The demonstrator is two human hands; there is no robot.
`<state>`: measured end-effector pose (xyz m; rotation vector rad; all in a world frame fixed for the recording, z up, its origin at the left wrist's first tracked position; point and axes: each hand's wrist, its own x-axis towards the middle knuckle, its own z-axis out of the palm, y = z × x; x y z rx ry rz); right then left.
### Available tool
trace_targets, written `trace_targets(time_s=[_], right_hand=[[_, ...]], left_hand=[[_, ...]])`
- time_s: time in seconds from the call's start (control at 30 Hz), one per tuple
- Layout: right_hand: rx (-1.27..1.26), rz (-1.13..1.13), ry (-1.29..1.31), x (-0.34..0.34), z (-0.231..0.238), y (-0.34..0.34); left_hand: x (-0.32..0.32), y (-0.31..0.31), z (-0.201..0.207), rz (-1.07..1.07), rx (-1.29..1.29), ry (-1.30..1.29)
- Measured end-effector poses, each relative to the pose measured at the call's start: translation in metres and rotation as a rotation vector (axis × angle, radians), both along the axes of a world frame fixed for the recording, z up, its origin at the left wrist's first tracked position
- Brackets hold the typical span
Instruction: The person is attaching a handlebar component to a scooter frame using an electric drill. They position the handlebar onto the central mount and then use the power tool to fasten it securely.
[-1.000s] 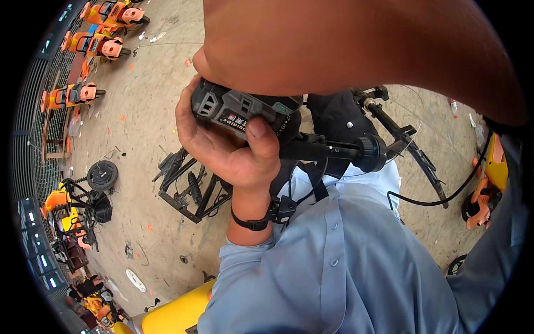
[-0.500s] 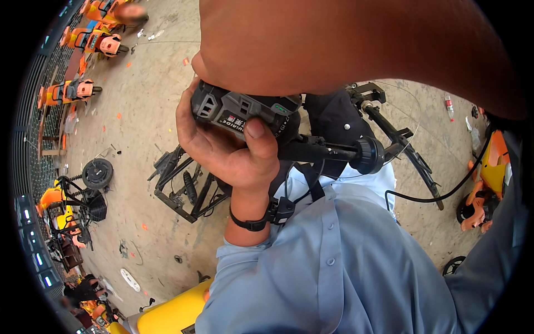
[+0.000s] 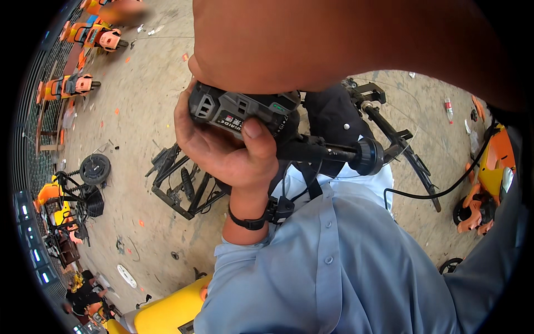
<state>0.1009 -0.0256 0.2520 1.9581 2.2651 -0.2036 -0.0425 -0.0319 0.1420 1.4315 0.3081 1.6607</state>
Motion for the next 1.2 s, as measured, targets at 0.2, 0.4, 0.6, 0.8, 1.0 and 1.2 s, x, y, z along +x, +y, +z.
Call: trace_targets(time_s=[0.2, 0.4, 0.6, 0.8, 1.0, 1.2], right_hand=[[0.002, 0.01, -0.007, -0.002, 0.001, 0.002], [-0.004, 0.01, -0.019, -0.002, 0.002, 0.003], [-0.007, 0.02, -0.032, -0.004, 0.002, 0.003], [-0.01, 0.022, -0.038, -0.004, 0.003, 0.005], [-0.006, 0.036, -0.035, -0.006, 0.003, 0.008], [-0.004, 0.042, -0.029, -0.006, 0.002, 0.011]], left_hand=[[-0.001, 0.0, -0.001, 0.026, -0.008, -0.003], [-0.001, -0.002, -0.002, -0.006, -0.031, -0.028], [0.0, 0.0, -0.003, -0.003, -0.042, -0.052], [0.001, -0.003, -0.003, -0.009, -0.063, -0.07], [0.0, -0.003, -0.002, 0.008, -0.06, -0.055], [-0.001, -0.004, -0.002, 0.028, -0.058, -0.028]])
